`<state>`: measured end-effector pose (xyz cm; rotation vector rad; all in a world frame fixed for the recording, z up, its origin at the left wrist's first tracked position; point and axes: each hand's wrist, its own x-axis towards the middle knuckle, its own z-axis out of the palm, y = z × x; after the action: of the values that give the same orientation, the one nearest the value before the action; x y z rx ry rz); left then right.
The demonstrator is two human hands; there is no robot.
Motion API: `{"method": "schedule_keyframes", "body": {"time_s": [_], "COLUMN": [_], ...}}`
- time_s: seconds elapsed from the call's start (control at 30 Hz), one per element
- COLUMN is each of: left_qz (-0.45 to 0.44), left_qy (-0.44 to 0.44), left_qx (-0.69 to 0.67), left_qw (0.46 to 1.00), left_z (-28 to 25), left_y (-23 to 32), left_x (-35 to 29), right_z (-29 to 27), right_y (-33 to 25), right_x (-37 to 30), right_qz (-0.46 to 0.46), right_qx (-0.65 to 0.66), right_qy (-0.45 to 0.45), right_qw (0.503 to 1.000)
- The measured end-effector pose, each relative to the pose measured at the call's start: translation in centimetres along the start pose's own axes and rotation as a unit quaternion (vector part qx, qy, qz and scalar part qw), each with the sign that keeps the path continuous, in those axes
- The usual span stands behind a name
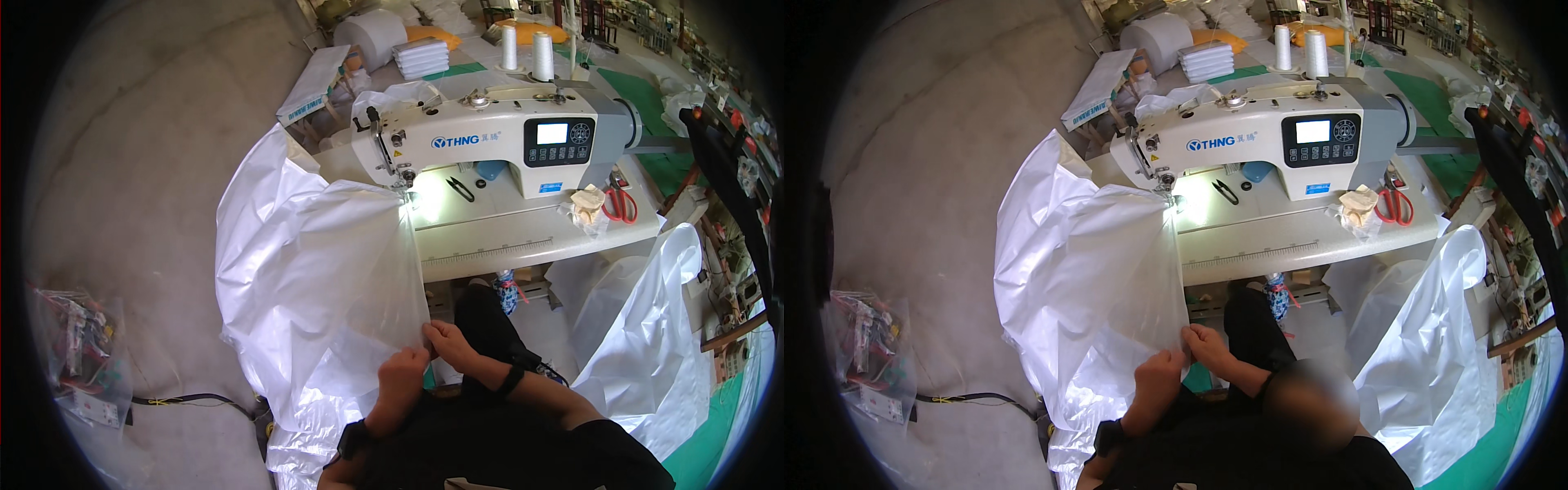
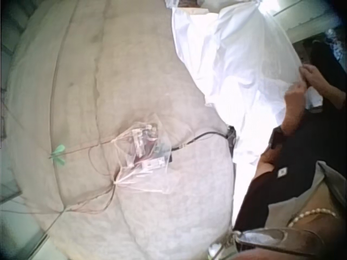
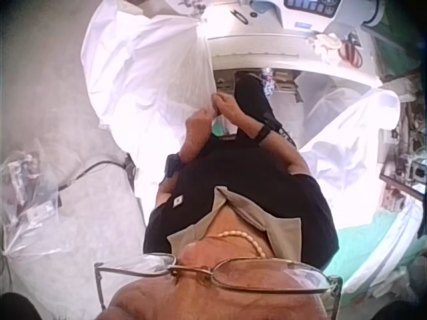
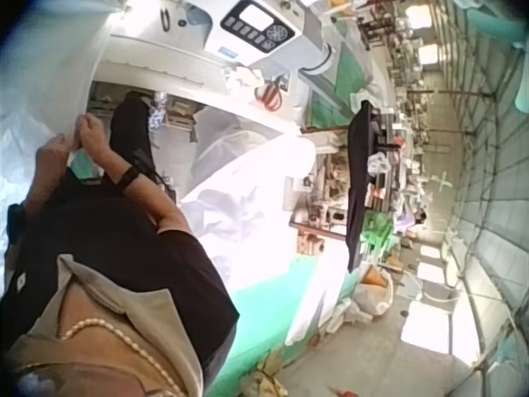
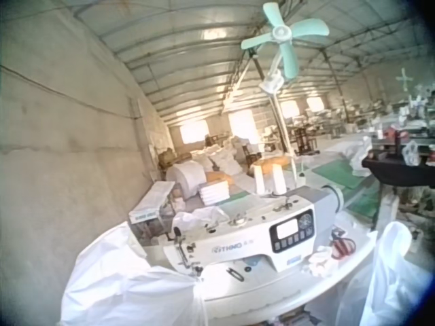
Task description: Sewing long seams on large white plastic sheets using an industrial sewing machine.
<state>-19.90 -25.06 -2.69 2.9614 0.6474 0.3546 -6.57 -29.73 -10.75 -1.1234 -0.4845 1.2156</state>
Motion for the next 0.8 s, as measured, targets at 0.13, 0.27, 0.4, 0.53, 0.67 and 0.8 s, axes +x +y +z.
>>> {"method": "schedule_keyframes", "body": {"time_s": [0.13, 0.27, 0.4, 0.53, 0.67, 0.8], "left_qz": [-0.015, -0.085, -0.174, -0.309, -0.245, -0.056], "left_qy": [-0.178, -0.206, 0.14, 0.13, 0.099, -0.131], "left_qx": [-0.026, -0.2, -0.142, -0.125, -0.263, 0.049], "left_qw": [0.984, 0.954, 0.964, 0.934, 0.928, 0.989], "left_z": [0.9, -0.8, 1.0, 2.8, 0.9, -2.6], "left_y": [-0.1, -4.1, -10.7, -19.8, -22.4, -16.2], "left_x": [-3.0, -4.3, -1.1, 0.9, 2.1, 2.1], "right_z": [0.9, 0.6, 1.6, 1.9, 2.2, 3.2], "right_y": [-0.6, 1.6, 0.4, -1.2, -0.5, -0.8], "right_x": [0.2, 1.0, 0.0, -1.0, -0.8, -1.5], "right_qz": [0.022, 0.006, -0.014, 0.031, 0.078, 0.1], "right_qx": [-0.062, -0.102, -0.095, 0.029, 0.091, 0.032], "right_qy": [-0.016, -0.007, -0.022, -0.029, -0.052, -0.03], "right_qw": [0.998, 0.995, 0.995, 0.999, 0.991, 0.994]}}
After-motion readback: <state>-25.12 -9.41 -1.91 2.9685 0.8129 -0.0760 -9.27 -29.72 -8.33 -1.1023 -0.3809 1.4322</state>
